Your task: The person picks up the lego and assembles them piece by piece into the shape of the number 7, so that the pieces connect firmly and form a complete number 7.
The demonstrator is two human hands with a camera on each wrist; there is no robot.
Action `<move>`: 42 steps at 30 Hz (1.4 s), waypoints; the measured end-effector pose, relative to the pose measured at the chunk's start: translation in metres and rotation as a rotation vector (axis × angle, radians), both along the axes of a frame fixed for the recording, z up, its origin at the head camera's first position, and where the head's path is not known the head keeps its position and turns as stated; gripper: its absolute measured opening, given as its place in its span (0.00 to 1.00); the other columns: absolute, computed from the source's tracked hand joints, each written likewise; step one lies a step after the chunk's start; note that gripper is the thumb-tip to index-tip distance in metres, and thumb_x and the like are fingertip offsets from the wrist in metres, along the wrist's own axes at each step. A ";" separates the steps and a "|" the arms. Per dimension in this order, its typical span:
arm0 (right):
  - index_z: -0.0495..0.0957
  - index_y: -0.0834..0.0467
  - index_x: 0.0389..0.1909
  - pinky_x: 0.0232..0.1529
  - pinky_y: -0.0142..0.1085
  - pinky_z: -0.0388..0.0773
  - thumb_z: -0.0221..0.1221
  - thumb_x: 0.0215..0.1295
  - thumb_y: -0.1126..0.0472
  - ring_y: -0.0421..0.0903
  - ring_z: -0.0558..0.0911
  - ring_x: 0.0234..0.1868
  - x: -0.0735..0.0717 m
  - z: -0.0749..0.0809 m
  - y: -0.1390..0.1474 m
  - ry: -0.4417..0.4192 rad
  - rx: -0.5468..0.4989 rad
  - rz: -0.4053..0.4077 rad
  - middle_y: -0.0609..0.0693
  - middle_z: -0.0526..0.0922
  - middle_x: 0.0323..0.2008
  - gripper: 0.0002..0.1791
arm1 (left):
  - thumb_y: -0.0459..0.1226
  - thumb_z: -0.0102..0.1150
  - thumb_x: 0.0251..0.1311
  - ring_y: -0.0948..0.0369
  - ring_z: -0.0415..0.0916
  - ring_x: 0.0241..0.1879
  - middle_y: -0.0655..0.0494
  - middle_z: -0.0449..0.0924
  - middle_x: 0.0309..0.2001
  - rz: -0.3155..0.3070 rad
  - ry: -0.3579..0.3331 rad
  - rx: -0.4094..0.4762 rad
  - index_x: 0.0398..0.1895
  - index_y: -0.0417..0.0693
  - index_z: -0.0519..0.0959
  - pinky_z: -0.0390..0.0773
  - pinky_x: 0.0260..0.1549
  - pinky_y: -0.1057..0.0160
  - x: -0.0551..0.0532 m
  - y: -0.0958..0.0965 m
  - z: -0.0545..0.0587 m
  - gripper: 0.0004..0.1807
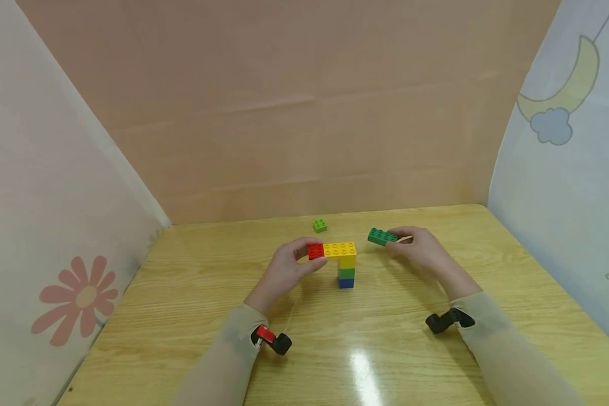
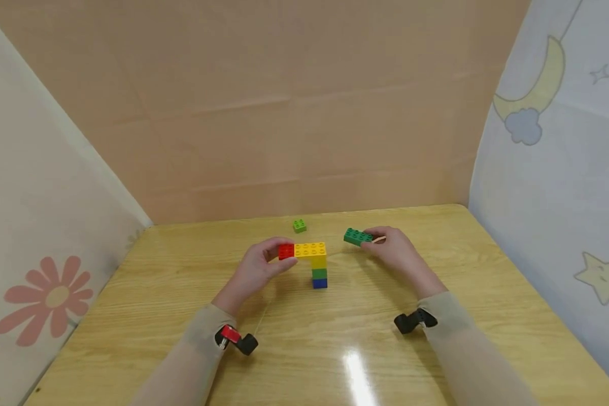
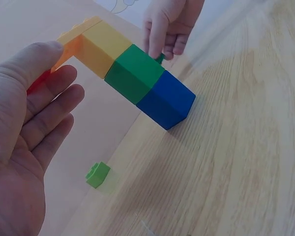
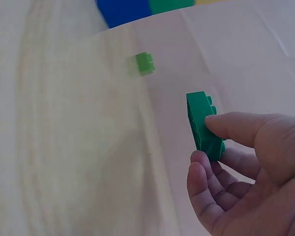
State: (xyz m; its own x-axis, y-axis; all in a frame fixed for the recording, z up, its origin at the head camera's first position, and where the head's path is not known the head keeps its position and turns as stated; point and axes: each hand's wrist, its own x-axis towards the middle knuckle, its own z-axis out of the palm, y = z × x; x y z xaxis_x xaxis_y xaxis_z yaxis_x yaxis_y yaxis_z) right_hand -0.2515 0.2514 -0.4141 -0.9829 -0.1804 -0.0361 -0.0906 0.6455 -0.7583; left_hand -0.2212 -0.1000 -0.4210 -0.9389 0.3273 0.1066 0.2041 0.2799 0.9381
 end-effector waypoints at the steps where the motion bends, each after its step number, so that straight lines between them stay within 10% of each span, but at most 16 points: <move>1: 0.74 0.63 0.78 0.57 0.54 0.84 0.65 0.82 0.48 0.62 0.82 0.62 0.001 0.003 0.002 0.012 -0.006 -0.002 0.67 0.79 0.67 0.34 | 0.45 0.76 0.72 0.53 0.79 0.69 0.65 0.87 0.57 -0.001 0.000 -0.001 0.64 0.62 0.86 0.82 0.64 0.52 0.000 0.001 0.000 0.20; 21: 0.76 0.55 0.78 0.62 0.55 0.82 0.67 0.81 0.50 0.61 0.85 0.61 0.019 0.067 -0.028 0.146 -0.178 0.073 0.59 0.82 0.66 0.30 | 0.45 0.76 0.72 0.52 0.78 0.70 0.66 0.86 0.59 -0.020 0.009 -0.010 0.68 0.58 0.85 0.83 0.63 0.53 -0.004 0.015 0.000 0.23; 27: 0.79 0.56 0.75 0.59 0.41 0.84 0.68 0.80 0.53 0.56 0.84 0.62 0.023 0.073 -0.044 0.171 -0.226 0.163 0.55 0.81 0.68 0.27 | 0.44 0.76 0.72 0.50 0.77 0.72 0.65 0.87 0.58 -0.009 -0.004 0.009 0.66 0.61 0.86 0.83 0.64 0.53 -0.003 0.011 0.000 0.21; 42: 0.81 0.52 0.73 0.61 0.45 0.83 0.69 0.79 0.54 0.51 0.84 0.61 0.030 0.067 -0.061 0.189 -0.215 0.278 0.50 0.81 0.65 0.25 | 0.46 0.76 0.72 0.51 0.78 0.72 0.64 0.87 0.59 -0.026 0.020 0.023 0.65 0.61 0.86 0.82 0.65 0.50 -0.003 0.011 0.001 0.21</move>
State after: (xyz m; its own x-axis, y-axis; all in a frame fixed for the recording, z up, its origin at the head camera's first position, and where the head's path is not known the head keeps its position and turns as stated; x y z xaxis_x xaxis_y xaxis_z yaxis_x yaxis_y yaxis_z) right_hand -0.2217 0.1900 -0.3475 -0.8814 -0.4241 0.2078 -0.3900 0.4053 -0.8269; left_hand -0.2245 -0.0888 -0.4196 -0.9276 0.3492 0.1331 0.2300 0.2529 0.9397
